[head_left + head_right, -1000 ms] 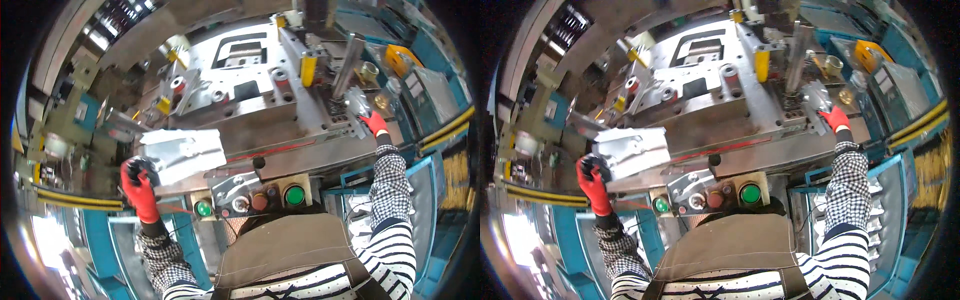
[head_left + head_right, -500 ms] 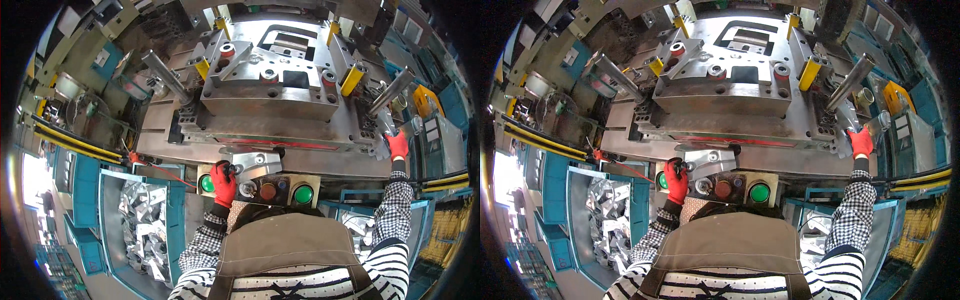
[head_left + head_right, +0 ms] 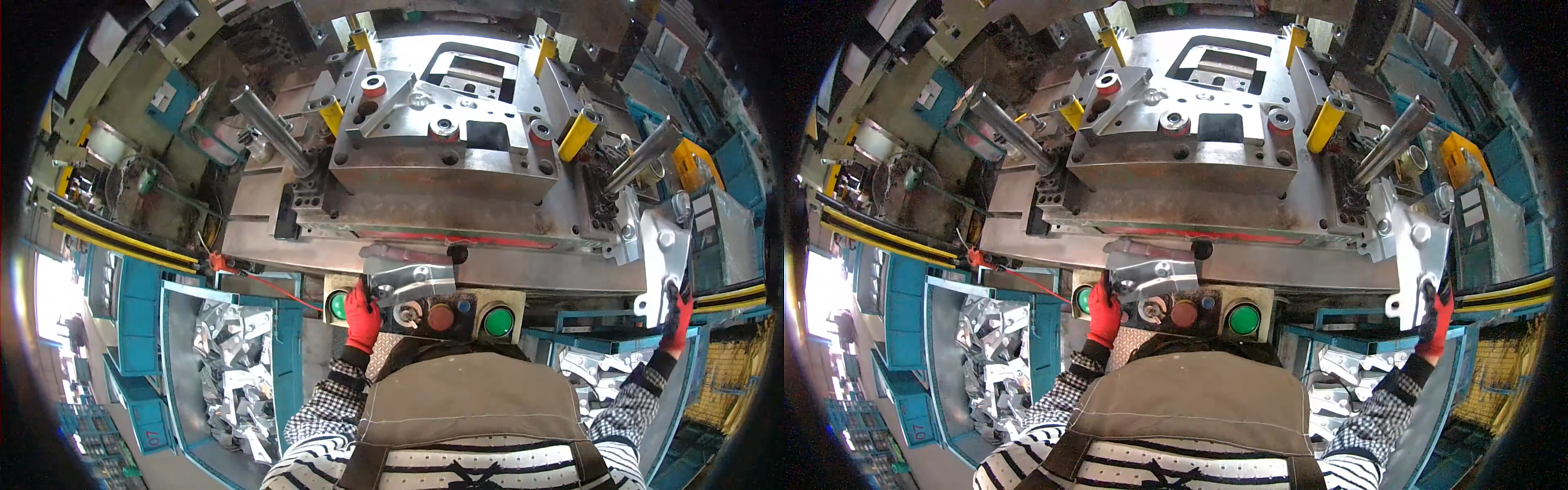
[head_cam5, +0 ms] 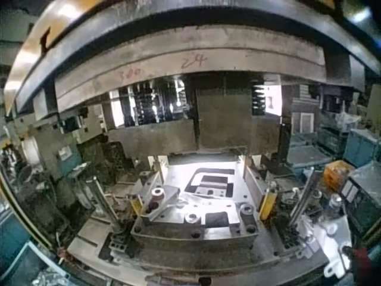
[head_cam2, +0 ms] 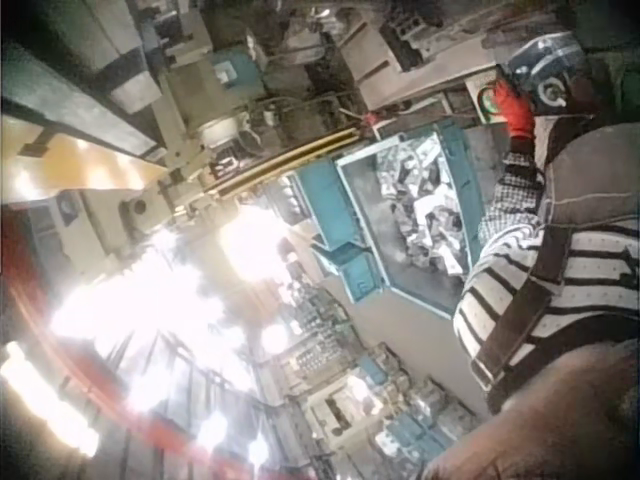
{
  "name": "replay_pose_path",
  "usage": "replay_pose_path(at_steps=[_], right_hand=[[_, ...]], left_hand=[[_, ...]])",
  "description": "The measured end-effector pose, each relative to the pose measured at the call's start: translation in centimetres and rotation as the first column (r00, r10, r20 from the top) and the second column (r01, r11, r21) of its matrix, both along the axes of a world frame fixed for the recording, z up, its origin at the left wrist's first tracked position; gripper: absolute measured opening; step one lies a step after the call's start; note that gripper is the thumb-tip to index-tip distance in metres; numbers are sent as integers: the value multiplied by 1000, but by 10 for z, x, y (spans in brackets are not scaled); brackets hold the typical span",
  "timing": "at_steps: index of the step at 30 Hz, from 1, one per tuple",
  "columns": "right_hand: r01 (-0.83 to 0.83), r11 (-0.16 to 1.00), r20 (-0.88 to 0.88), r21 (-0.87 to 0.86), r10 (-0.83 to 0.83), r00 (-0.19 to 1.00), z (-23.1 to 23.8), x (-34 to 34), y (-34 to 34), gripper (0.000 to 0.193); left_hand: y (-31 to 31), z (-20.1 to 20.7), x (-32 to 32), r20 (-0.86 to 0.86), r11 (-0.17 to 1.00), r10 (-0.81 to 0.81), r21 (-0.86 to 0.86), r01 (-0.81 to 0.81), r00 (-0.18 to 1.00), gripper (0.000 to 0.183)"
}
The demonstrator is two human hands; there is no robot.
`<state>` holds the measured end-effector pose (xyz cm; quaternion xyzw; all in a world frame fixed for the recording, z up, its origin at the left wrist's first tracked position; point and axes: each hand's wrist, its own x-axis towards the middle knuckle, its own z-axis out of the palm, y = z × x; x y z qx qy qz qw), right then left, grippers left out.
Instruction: Operating a metal stamping press to shape metal components.
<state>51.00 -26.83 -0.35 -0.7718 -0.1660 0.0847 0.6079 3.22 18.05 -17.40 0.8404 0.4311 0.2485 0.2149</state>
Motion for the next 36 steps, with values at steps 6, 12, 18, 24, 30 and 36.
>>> replay_pose_path(at_steps=[6, 12, 18, 24, 30, 36], right_hand=[[-127, 985, 6, 120, 127, 992, 58, -75, 98, 59], [-544, 838, 69, 43, 541, 838, 92, -56, 263, 51], [-717, 625, 107, -310, 772, 627, 106, 25, 410, 36], [-478, 386, 104, -789, 851, 515, 100, 38, 508, 50], [-825, 29, -90, -565, 991, 96, 64, 76, 541, 42], [-731, 214, -203, -648, 876, 437, 67, 38, 551, 45]], left_hand=[[-4, -11, 4, 136, 999, -38, -4, 39, 990, 55], [4, 2, 6, 59, 999, -20, 47, 17, 998, 52], [7, 7, 15, -8, 999, -37, 34, 37, 999, 55], [9, 7, 1, -83, 999, -35, 34, 38, 996, 55], [5, 10, 12, -38, 996, -61, 65, 64, 997, 57], [4, 13, 17, 2, 998, -57, 35, 57, 998, 57]])
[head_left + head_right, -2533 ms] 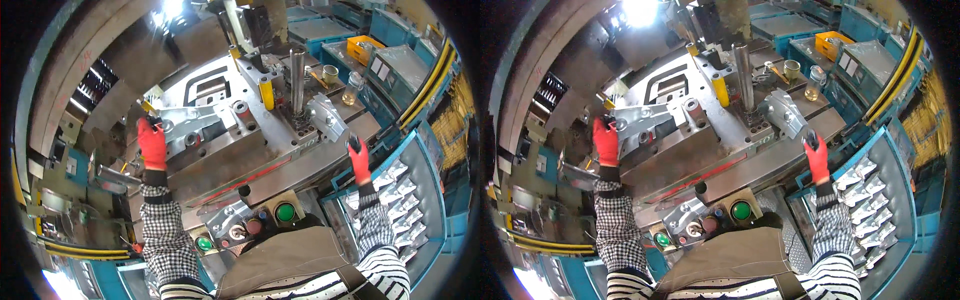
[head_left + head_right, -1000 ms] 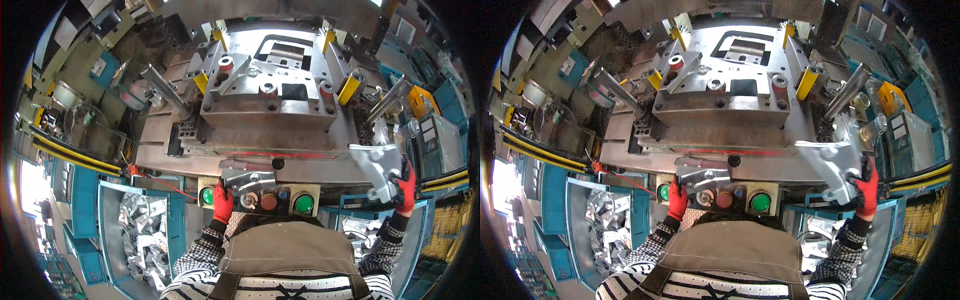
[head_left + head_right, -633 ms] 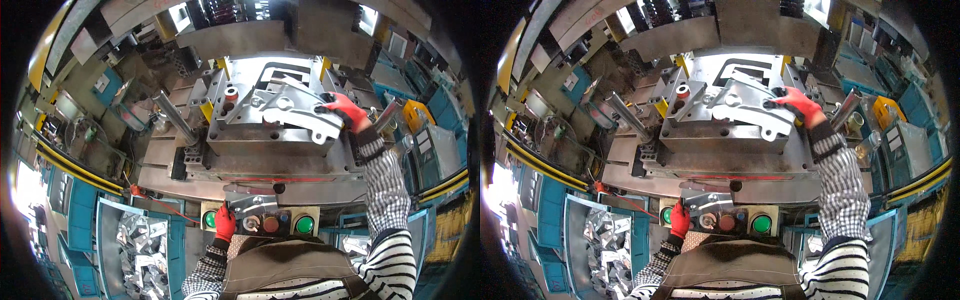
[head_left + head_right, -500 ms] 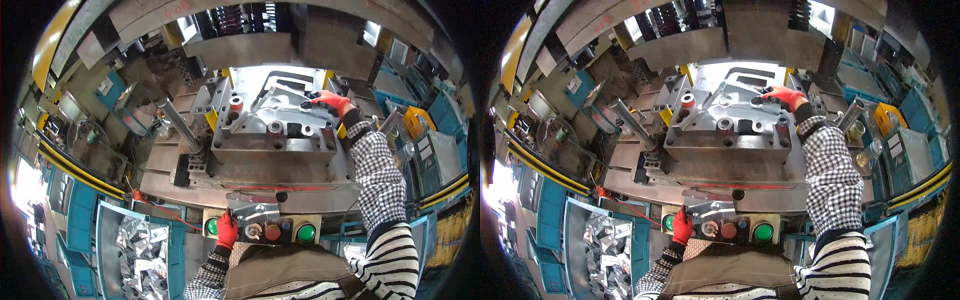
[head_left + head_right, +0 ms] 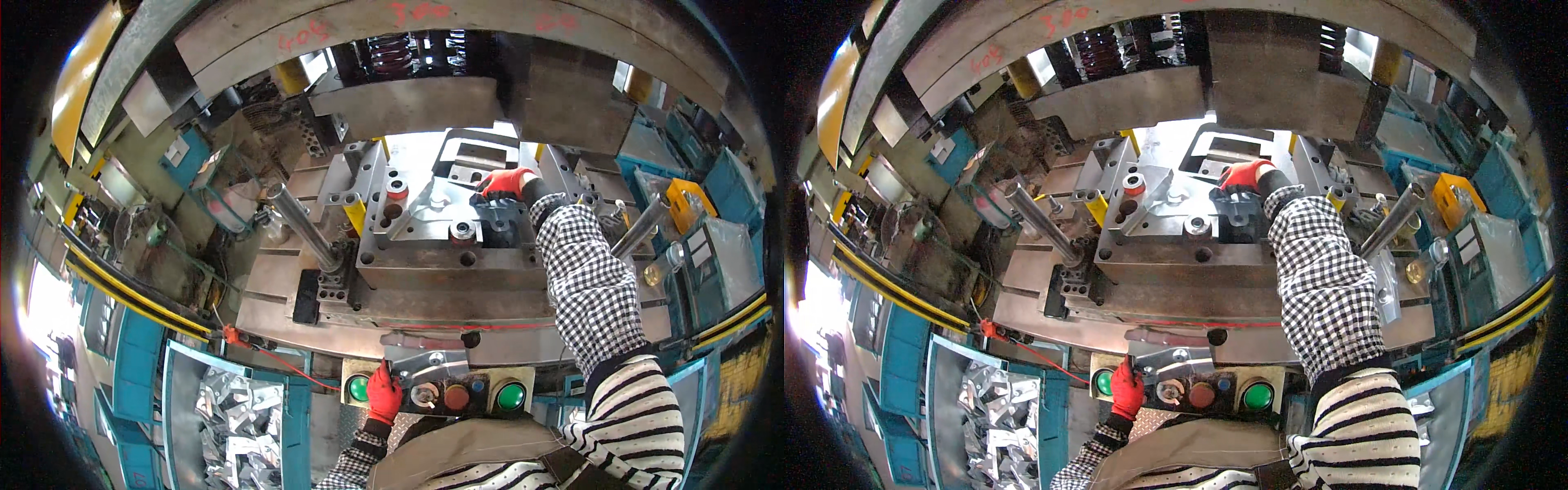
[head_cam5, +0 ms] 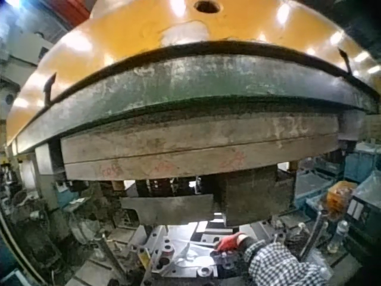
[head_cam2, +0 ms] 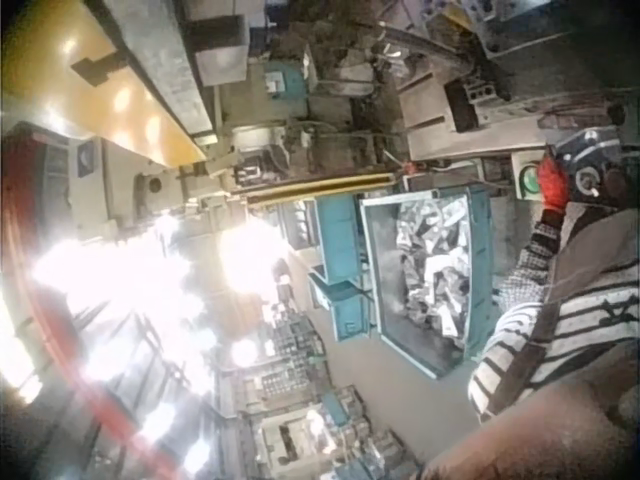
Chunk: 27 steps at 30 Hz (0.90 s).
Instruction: Operating a metal stamping press to shape metal components.
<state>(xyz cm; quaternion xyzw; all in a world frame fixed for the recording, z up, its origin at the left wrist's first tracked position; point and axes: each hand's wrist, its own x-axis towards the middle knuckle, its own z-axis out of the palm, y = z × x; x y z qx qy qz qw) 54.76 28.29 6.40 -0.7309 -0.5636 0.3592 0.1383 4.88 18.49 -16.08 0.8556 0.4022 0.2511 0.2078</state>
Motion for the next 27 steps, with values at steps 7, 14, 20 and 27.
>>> replay_pose_path(at_steps=[7, 14, 20, 27], right_hand=[[-103, 665, 461, 740, -390, 797, 36, -102, -72, 46], [-113, 993, 220, -37, 119, 968, -23, -164, -289, 46], [519, 853, 69, -46, -516, 854, -240, -207, -404, 86], [713, 700, 250, -43, -683, 686, -253, -245, -386, 81]], left_hand=[[14, -13, -15, 1, 995, -85, -58, 85, 996, 58], [35, 16, -60, 32, 1000, -10, 25, 10, 999, 79], [63, -78, -123, 111, 814, 319, -541, -212, 941, 70], [69, -81, -120, 67, 538, 403, -824, -177, 913, 67]])
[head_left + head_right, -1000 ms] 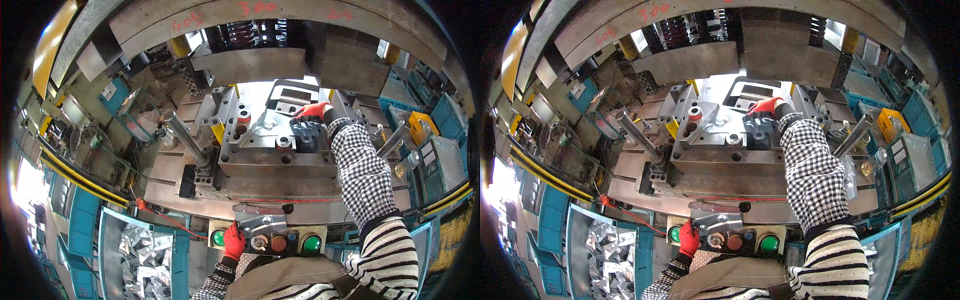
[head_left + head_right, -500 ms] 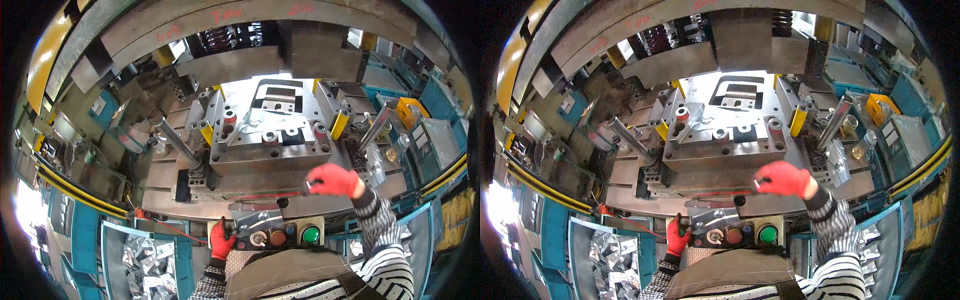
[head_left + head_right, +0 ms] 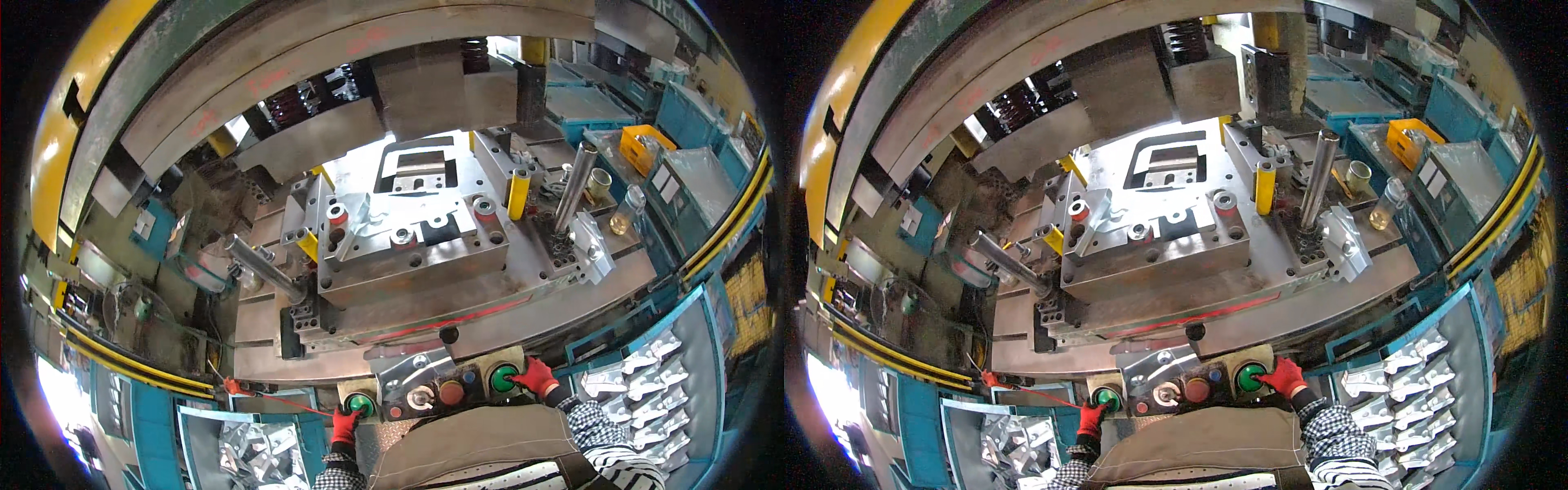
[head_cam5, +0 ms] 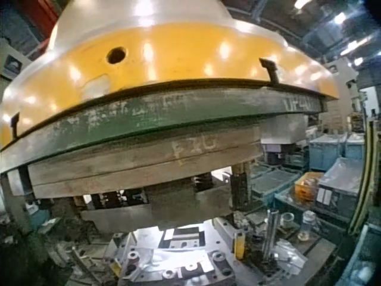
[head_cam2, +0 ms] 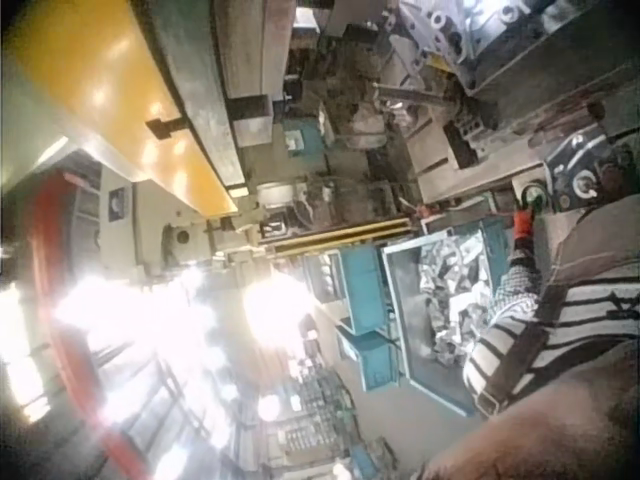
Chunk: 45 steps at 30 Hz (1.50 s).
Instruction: Operating a metal stamping press to shape metal components.
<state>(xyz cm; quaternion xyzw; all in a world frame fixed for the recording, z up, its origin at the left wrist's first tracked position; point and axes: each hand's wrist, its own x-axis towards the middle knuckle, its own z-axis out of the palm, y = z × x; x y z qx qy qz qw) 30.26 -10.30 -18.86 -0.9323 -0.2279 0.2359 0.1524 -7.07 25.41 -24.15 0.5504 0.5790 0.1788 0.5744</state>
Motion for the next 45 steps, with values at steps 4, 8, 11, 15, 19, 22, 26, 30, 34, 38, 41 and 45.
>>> replay_pose_path(at_steps=[4, 8, 11, 15, 19, 22, 26, 30, 34, 38, 41, 45], right_hand=[[-24, 999, -37, 36, 25, 999, 10, -1, 6, 80], [-19, 999, 2, 45, 19, 1000, 3, -1, 7, 76], [-1, 996, -4, 93, 1, 1000, -2, -1, 3, 74], [3, 996, -20, 94, -2, 1000, 11, -2, 8, 73], [0, 998, -31, 60, 2, 1000, 13, -3, 7, 73], [-2, 996, -40, 93, 5, 999, 12, -3, 3, 73], [18, 996, -57, 82, -13, 998, 22, -5, 8, 73], [44, 996, -117, 71, -36, 992, 31, -4, 10, 72], [25, 995, -89, 98, -16, 996, 28, -3, 9, 72], [-33, 992, -139, 125, 50, 989, 31, -4, 5, 74], [-33, 993, -70, 116, 41, 997, 22, -7, -1, 75], [-12, 993, -27, 116, 15, 1000, 5, -8, -5, 77]], left_hand=[[5, -22, -13, 22, 994, -35, 104, 32, 999, 69], [8, -29, -18, 23, 991, -48, 124, 45, 999, 71], [5, -20, -9, -23, 989, -50, 136, 52, 999, 71], [8, -21, -13, -27, 978, -88, 187, 91, 996, 69], [15, -42, -22, -122, 972, -88, 206, 112, 989, 70], [18, -50, -22, -103, 969, -92, 220, 113, 990, 72], [20, -65, -32, -150, 960, -60, 262, 98, 987, 68], [15, -45, -22, -141, 960, -87, 252, 121, 986, 62], [10, -21, -15, -76, 959, -90, 261, 107, 993, 57], [30, 31, -8, -301, 920, -363, 33, 390, 882, 51], [63, 87, 20, -521, 531, -621, 269, 803, 585, 40], [71, 239, 138, -185, 674, -375, 619, 404, 909, 17]])
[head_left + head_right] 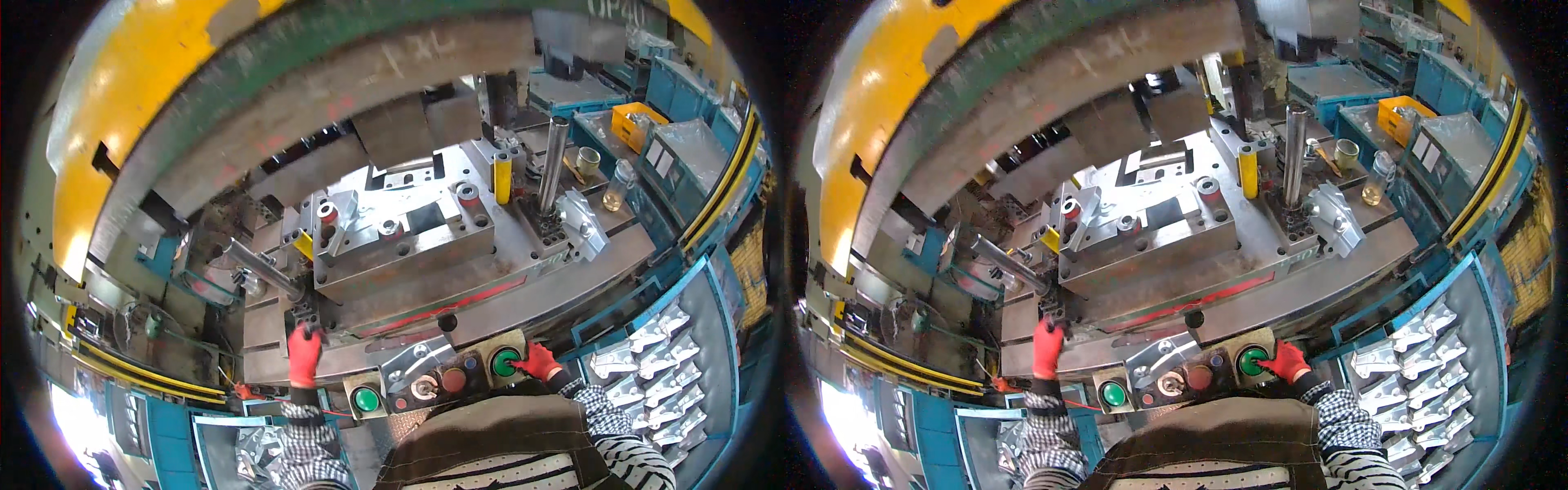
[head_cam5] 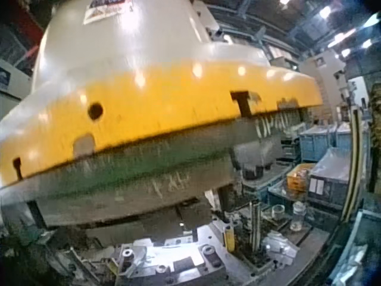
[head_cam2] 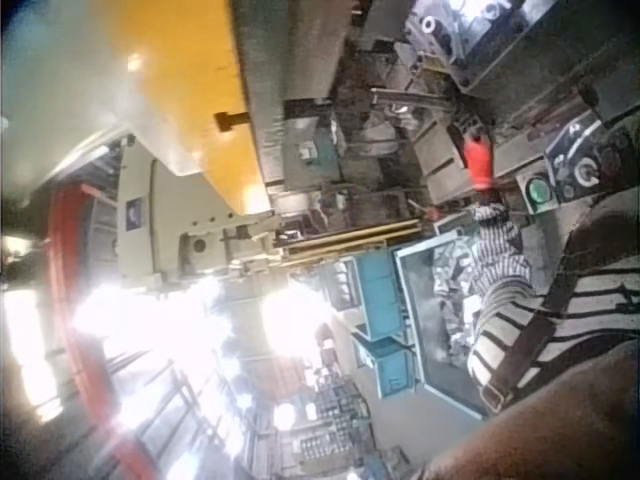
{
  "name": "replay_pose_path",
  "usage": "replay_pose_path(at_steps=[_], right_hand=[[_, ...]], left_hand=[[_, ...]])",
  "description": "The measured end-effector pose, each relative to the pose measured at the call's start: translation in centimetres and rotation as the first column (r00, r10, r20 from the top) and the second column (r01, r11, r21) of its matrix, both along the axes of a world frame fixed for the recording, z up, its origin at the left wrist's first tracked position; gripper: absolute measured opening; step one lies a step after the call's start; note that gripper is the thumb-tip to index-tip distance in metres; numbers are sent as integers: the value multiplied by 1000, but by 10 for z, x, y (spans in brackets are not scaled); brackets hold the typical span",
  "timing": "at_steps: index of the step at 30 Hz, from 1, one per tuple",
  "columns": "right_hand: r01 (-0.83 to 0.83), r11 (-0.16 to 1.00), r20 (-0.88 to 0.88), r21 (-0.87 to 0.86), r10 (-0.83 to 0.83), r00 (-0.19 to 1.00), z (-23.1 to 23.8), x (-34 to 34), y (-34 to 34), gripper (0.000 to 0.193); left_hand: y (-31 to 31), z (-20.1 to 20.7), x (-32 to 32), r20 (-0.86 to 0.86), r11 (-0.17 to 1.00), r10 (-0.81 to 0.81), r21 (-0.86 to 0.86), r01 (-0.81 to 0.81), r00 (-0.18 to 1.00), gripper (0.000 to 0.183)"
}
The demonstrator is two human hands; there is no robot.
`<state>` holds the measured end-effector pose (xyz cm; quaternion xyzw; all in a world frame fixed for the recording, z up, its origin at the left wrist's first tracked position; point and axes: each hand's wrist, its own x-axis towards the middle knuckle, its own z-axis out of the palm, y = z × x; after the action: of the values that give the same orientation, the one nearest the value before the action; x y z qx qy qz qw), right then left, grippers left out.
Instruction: Operating a metal stamping press to shape metal components.
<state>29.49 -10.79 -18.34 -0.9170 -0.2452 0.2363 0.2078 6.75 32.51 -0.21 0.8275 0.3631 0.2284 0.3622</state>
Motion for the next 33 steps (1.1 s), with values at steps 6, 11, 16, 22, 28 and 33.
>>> replay_pose_path(at_steps=[6, 11, 16, 22, 28, 33], right_hand=[[123, 989, -75, 84, -116, 990, -14, 1, -8, 81], [237, 962, -115, 139, -222, 968, -36, 2, -48, 76], [520, 667, -325, 533, -407, 854, -22, 21, -105, 57], [347, 637, 223, 688, -641, 735, 72, 121, -107, 51], [284, 917, 617, 281, -399, 678, 115, 232, -83, 62], [315, 949, 465, 21, -288, 837, 93, 312, -79, 71]], left_hand=[[11, 96, 144, 121, 679, -39, 731, -62, 992, 36], [5, 101, 221, -155, 348, 351, 937, 25, 924, 46], [18, 83, 252, -200, 376, 374, 925, 49, 906, 41], [61, 75, 223, 174, 283, -58, 947, -151, 983, 42], [-23, 132, 138, 416, 766, -280, 640, -59, 865, 37], [-58, 116, 32, 308, 873, -93, 483, -71, 947, 30]])
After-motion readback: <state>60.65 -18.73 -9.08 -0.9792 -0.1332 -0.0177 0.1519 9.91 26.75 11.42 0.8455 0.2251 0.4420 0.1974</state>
